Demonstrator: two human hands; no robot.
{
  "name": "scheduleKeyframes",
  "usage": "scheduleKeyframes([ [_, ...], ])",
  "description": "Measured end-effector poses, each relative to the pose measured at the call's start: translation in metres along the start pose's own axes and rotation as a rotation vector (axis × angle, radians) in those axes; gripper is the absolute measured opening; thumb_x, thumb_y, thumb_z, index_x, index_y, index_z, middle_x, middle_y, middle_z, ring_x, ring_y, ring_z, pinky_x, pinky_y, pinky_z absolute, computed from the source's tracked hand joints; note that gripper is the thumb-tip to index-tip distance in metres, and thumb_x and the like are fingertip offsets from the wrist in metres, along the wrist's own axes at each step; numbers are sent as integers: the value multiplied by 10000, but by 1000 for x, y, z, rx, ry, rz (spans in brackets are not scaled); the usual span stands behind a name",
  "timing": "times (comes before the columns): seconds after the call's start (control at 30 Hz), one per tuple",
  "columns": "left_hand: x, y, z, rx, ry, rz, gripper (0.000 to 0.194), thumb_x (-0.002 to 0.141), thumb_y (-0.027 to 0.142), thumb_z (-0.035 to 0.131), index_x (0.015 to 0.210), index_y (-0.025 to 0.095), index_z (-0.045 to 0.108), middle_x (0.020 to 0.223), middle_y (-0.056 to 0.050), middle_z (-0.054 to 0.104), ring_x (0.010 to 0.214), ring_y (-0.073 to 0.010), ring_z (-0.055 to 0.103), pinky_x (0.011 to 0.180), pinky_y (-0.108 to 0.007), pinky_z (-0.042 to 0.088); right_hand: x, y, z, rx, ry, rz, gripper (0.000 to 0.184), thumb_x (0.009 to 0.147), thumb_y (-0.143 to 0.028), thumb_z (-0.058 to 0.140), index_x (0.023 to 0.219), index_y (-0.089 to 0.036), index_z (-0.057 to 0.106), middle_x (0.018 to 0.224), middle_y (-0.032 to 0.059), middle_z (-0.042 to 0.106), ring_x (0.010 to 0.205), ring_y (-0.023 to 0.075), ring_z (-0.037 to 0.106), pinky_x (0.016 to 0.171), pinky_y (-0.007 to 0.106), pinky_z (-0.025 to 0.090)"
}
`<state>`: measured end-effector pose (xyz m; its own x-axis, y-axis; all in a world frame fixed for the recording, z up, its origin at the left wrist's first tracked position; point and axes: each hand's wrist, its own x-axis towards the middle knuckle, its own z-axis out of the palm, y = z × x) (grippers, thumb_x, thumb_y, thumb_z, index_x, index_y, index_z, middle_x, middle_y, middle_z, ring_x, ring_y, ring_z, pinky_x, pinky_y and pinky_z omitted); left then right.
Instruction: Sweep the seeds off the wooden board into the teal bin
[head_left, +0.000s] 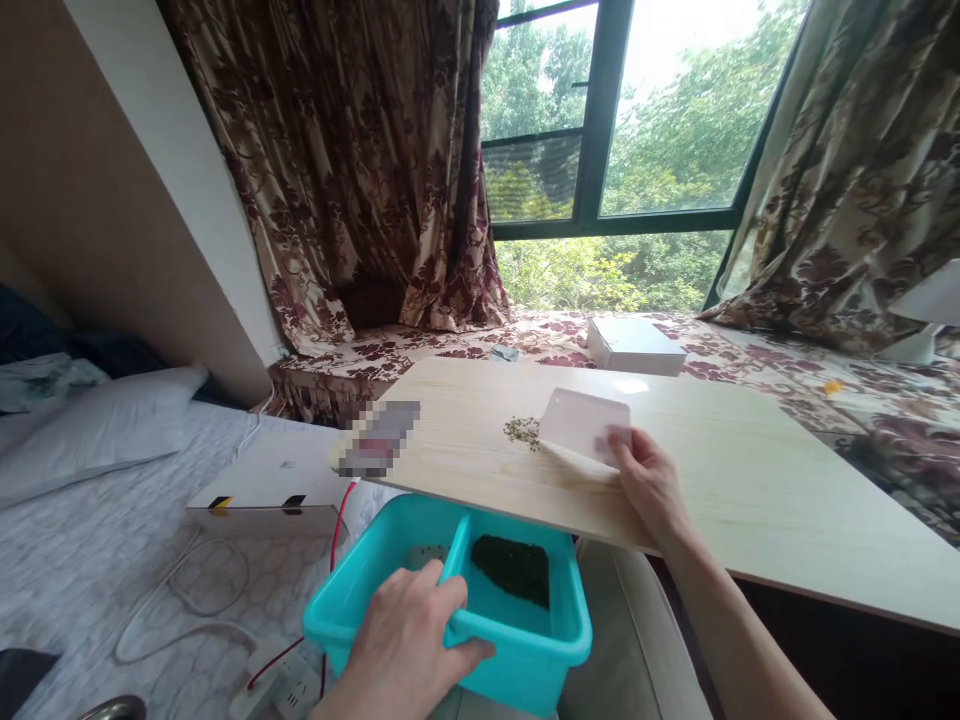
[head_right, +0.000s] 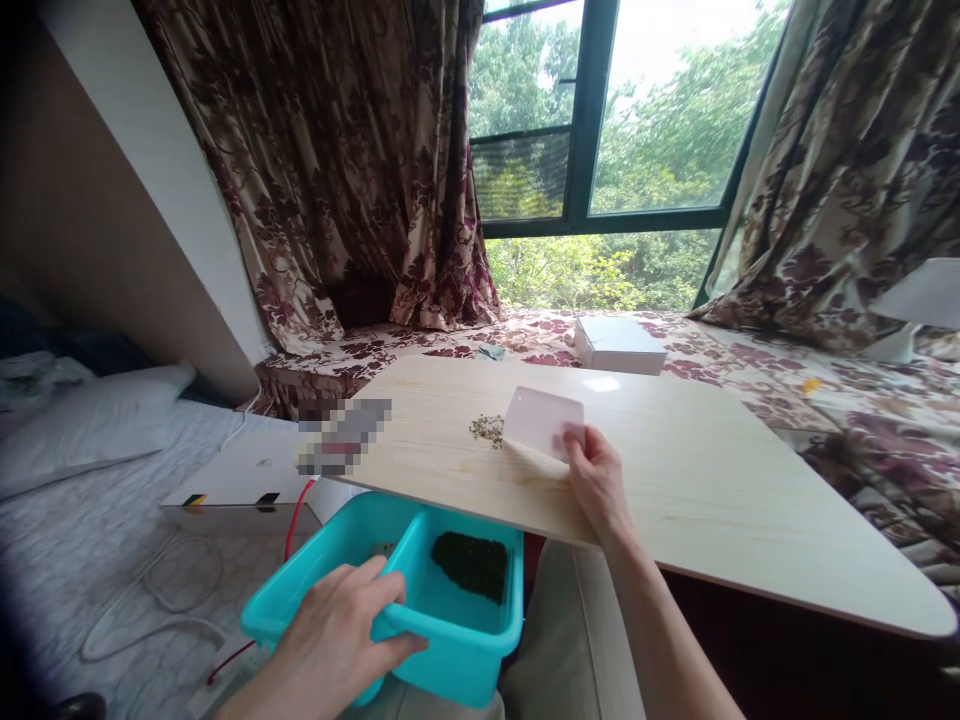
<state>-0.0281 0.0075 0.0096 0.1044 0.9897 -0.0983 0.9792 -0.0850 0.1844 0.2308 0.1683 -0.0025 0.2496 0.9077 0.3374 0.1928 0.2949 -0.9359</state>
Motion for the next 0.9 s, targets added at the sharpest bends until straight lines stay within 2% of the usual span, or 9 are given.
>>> scheduleKeyframes([
  [0.23,4,-2,-1,25,46,43,242,727,451,707,740,240,589,801,9,585,780,-220,541,655,-302,301,-2,-2,0,-27,-33,-18,265,749,-402,569,847,-170,649,735,36,677,661,171,585,616,279,449],
  [0.63,-1,-1,-7,26,64,40,254,734,467,687,731,236,583,776,8,572,768,-212,538,645,-295,305,-6,-11,-5,-113,89,-3,215,711,-335,531,783,-168,645,664,16,636,615,167,537,588,280,421],
  [0.9,-1,5,-13,21,35,3,241,733,456,678,738,233,588,792,4,577,781,-217,543,649,-293,311,-7,-14,-5,-134,86,-12,214,691,-329,522,757,-171,652,658,14,638,639,180,544,613,287,424],
])
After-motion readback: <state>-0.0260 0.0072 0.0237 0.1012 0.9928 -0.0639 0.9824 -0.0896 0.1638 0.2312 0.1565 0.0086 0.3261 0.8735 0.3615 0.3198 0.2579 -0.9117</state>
